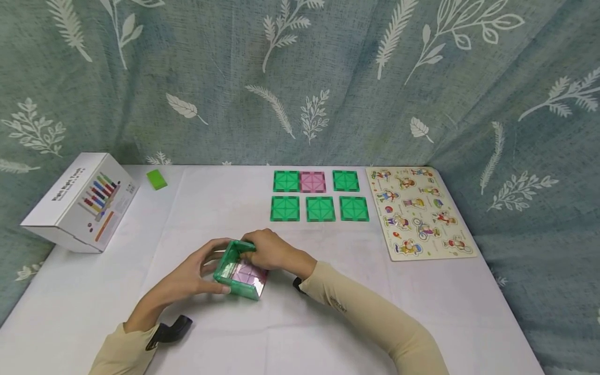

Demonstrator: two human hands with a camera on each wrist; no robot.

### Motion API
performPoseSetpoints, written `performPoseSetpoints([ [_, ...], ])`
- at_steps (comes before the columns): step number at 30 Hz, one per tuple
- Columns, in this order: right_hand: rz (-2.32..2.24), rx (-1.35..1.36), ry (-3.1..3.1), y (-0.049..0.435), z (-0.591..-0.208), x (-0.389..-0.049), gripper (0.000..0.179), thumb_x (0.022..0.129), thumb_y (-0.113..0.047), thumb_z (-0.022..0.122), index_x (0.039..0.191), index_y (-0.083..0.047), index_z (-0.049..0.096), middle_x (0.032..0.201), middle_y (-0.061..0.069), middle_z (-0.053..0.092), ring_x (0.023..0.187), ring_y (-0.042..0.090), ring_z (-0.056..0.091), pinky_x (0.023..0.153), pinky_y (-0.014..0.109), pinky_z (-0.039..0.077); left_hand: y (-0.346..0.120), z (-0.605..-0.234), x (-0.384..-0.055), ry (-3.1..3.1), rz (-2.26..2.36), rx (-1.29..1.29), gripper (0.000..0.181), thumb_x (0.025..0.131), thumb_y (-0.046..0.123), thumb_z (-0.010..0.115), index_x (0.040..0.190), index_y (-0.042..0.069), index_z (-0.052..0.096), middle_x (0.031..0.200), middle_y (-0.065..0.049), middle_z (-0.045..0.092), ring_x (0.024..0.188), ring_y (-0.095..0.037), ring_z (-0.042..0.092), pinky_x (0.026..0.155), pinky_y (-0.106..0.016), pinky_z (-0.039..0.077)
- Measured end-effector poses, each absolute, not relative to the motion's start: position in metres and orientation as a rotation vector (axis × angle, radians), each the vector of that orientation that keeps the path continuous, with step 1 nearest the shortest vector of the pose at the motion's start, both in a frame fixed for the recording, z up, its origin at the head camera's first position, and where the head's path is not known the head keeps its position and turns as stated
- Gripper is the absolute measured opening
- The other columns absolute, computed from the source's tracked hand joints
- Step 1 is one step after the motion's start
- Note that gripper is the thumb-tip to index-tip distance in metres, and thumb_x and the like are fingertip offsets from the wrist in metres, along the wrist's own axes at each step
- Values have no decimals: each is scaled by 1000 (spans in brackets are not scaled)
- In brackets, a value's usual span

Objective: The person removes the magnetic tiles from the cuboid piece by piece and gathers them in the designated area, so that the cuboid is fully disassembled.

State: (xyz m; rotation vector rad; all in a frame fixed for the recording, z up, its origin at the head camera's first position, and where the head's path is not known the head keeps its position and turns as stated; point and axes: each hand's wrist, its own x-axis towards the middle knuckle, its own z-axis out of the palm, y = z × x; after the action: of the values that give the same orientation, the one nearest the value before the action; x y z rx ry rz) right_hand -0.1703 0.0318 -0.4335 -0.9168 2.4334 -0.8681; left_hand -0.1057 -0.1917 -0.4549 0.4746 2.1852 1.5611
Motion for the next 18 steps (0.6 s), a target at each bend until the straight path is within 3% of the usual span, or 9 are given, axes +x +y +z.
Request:
performPoseSetpoints([
  [18, -809, -939, 2442, 28, -434, -174, 20, 98, -16, 66, 115, -8, 73, 101, 3, 76, 82, 6, 62, 73, 19, 50, -191, -453, -103, 2210, 1576, 487, 94, 75, 20, 89, 150, 16, 32, 157, -19, 34, 143, -51, 36, 113, -63, 39],
])
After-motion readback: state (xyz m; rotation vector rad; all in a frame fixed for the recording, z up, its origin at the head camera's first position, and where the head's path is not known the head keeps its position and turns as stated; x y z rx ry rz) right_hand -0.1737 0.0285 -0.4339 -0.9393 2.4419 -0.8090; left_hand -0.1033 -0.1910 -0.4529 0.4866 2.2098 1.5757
